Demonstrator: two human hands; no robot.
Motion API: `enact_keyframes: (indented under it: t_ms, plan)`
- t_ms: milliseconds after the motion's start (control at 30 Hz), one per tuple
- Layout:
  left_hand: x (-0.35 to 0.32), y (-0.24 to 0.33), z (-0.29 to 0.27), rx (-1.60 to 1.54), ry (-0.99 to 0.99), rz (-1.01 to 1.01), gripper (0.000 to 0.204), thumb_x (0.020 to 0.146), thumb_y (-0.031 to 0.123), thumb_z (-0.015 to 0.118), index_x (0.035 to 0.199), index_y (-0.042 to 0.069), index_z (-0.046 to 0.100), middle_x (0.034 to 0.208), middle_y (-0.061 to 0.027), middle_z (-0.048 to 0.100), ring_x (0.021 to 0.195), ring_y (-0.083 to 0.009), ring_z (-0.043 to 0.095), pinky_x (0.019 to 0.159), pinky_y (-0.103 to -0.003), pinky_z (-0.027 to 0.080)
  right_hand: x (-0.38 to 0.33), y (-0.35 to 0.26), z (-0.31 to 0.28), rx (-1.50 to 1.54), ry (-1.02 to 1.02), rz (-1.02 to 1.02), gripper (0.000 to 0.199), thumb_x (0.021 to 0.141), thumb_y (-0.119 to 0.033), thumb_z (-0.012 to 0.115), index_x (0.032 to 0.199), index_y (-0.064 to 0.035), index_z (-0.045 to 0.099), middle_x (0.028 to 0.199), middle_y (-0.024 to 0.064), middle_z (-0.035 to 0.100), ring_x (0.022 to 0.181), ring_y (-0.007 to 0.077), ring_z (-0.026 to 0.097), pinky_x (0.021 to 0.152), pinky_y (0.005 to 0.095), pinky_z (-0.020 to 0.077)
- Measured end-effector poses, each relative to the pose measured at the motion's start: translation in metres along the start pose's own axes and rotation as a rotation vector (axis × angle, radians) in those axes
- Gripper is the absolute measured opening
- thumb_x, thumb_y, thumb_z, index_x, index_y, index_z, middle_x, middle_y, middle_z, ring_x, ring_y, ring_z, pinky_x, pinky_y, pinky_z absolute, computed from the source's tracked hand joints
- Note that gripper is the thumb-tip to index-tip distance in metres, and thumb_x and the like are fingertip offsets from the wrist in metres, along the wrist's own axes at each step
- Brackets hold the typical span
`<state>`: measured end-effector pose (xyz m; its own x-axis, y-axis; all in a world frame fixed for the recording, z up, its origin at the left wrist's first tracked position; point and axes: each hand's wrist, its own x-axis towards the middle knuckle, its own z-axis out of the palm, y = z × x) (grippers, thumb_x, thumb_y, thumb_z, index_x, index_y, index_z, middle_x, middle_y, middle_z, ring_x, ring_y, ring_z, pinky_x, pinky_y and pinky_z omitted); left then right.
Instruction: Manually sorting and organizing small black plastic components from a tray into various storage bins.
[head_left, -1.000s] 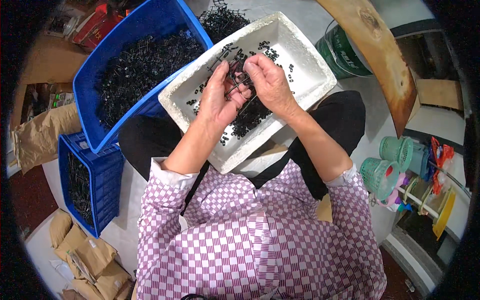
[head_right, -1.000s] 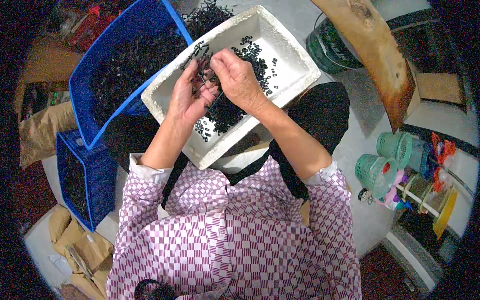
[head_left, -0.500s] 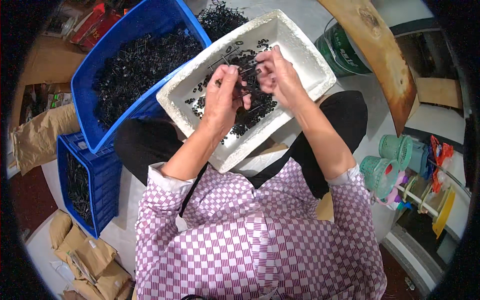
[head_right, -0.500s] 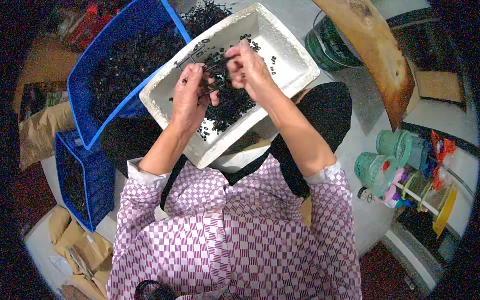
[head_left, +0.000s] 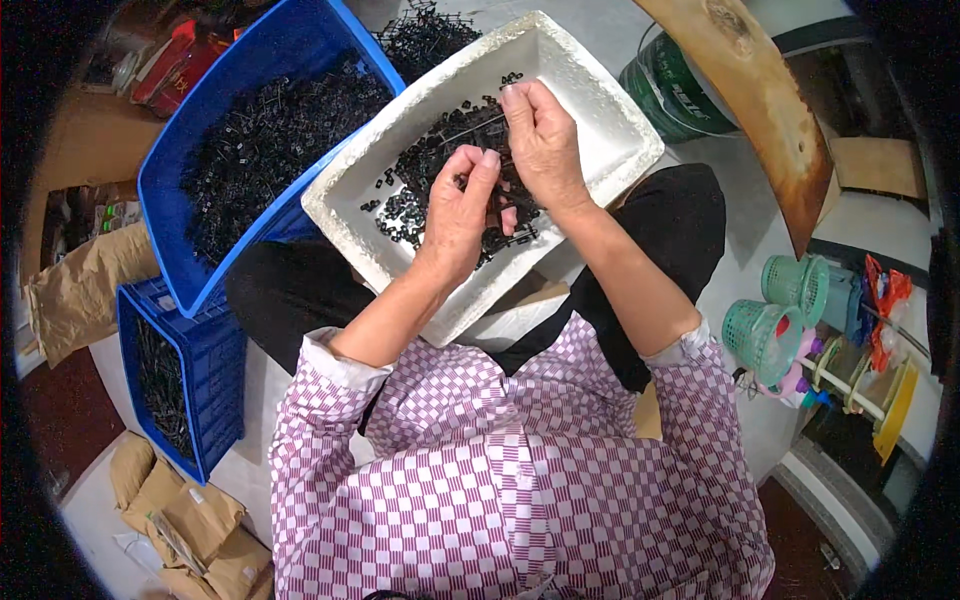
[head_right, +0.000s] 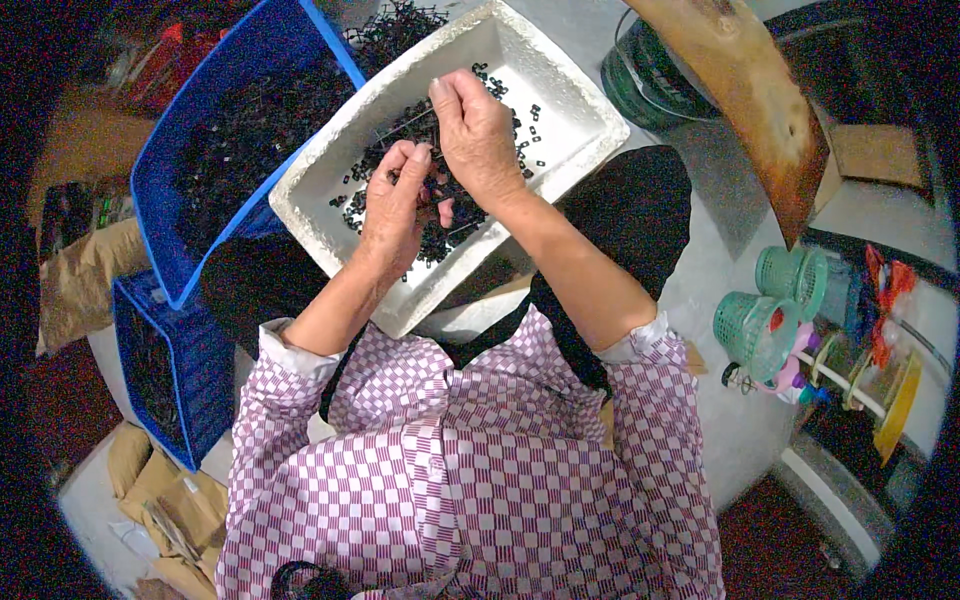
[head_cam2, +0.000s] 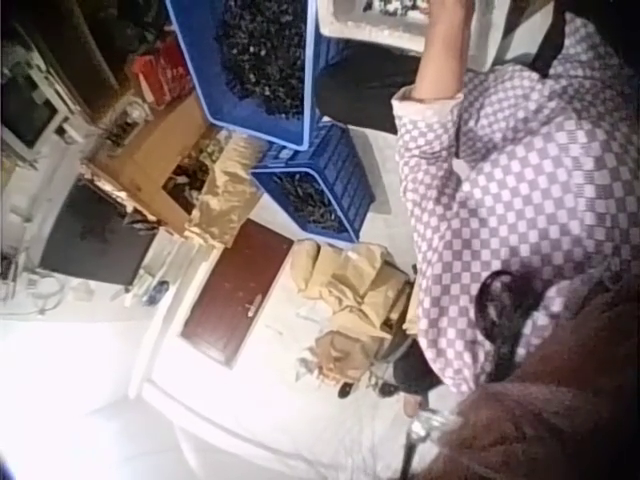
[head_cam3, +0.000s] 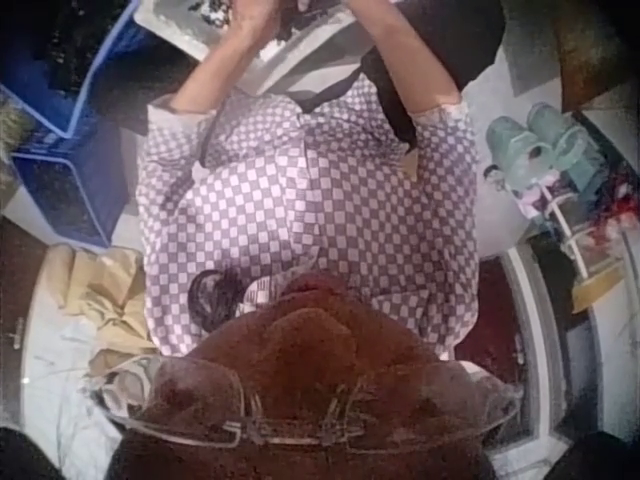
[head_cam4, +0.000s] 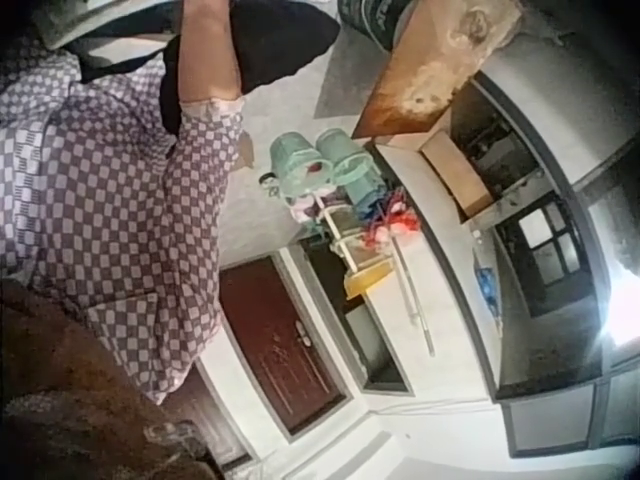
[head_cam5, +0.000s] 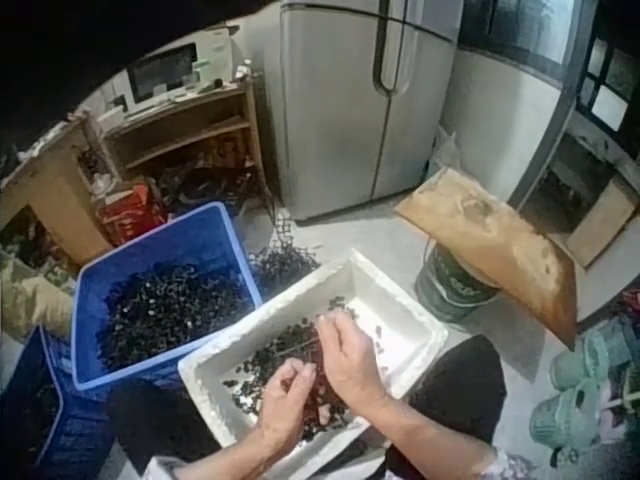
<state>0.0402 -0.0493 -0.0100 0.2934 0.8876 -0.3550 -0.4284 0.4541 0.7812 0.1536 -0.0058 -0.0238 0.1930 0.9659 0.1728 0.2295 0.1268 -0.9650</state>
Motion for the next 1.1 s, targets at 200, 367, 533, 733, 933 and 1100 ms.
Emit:
enact_keyframes:
  t_ms: [200, 367, 533, 733, 933, 1100]
  plan:
    - [0.001, -0.003, -0.003, -0.018, 0.008, -0.022, 0.021, 0.09, 0.027, 0.049, 0.081, 0.009, 0.042, 0.069, -0.0024, 0.049, 0.047, -0.0111, 0.05, 0.04, -0.023, 0.041, 0.003, -0.005, 0.002, -0.086, -0.005, -0.08, 0.019, 0.088, -0.018, 0.052, 0.081, -0.0008, 0.053, 0.058, 0.0119, 0.051, 0.05, 0.0169, 0.047, 0.05, 0.0315, 0.0411]
    - [0.001, -0.004, -0.006, -0.012, -0.017, -0.045, 0.021, 0.09, 0.027, 0.048, 0.08, 0.01, 0.042, 0.068, -0.0025, 0.048, 0.047, -0.0116, 0.05, 0.039, -0.023, 0.041, 0.002, -0.008, -0.001, -0.147, -0.042, -0.095, 0.018, 0.088, -0.018, 0.052, 0.082, -0.0009, 0.053, 0.06, 0.0125, 0.052, 0.051, 0.0175, 0.048, 0.05, 0.0316, 0.0414]
    - [-0.003, -0.003, -0.007, -0.056, -0.016, -0.035, 0.021, 0.091, 0.027, 0.048, 0.081, 0.01, 0.042, 0.069, -0.0025, 0.048, 0.047, -0.0119, 0.05, 0.04, -0.024, 0.042, 0.0, -0.005, 0.0, -0.178, -0.082, -0.151, 0.018, 0.088, -0.018, 0.052, 0.082, -0.0006, 0.053, 0.062, 0.0118, 0.054, 0.053, 0.016, 0.049, 0.051, 0.0306, 0.0418]
    - [-0.001, 0.002, -0.006, -0.033, 0.018, -0.015, 0.02, 0.091, 0.027, 0.047, 0.081, 0.009, 0.043, 0.068, -0.0024, 0.048, 0.047, -0.0119, 0.05, 0.04, -0.024, 0.043, 0.002, 0.003, -0.001, 0.067, -0.126, 0.021, 0.019, 0.089, -0.018, 0.05, 0.084, -0.0002, 0.053, 0.061, 0.0037, 0.051, 0.055, 0.0104, 0.046, 0.052, 0.0271, 0.041]
    - [0.002, 0.0, -0.004, 0.037, 0.05, 0.001, 0.02, 0.091, 0.025, 0.047, 0.081, 0.008, 0.044, 0.067, -0.0027, 0.048, 0.048, -0.0114, 0.05, 0.04, -0.024, 0.043, -0.003, -0.006, 0.001, 0.159, -0.096, 0.097, 0.019, 0.091, -0.02, 0.048, 0.084, -0.0043, 0.055, 0.067, -0.0059, 0.046, 0.058, 0.0022, 0.041, 0.053, 0.0163, 0.0357]
    - [0.003, 0.002, 0.0, -0.005, 0.067, -0.011, 0.02, 0.091, 0.024, 0.047, 0.081, 0.007, 0.044, 0.067, -0.0031, 0.049, 0.049, -0.0111, 0.05, 0.04, -0.024, 0.043, -0.001, -0.005, -0.001, 0.13, -0.053, 0.054, 0.019, 0.09, -0.021, 0.049, 0.084, -0.0028, 0.055, 0.064, -0.0045, 0.047, 0.056, 0.0036, 0.041, 0.05, 0.0184, 0.0353]
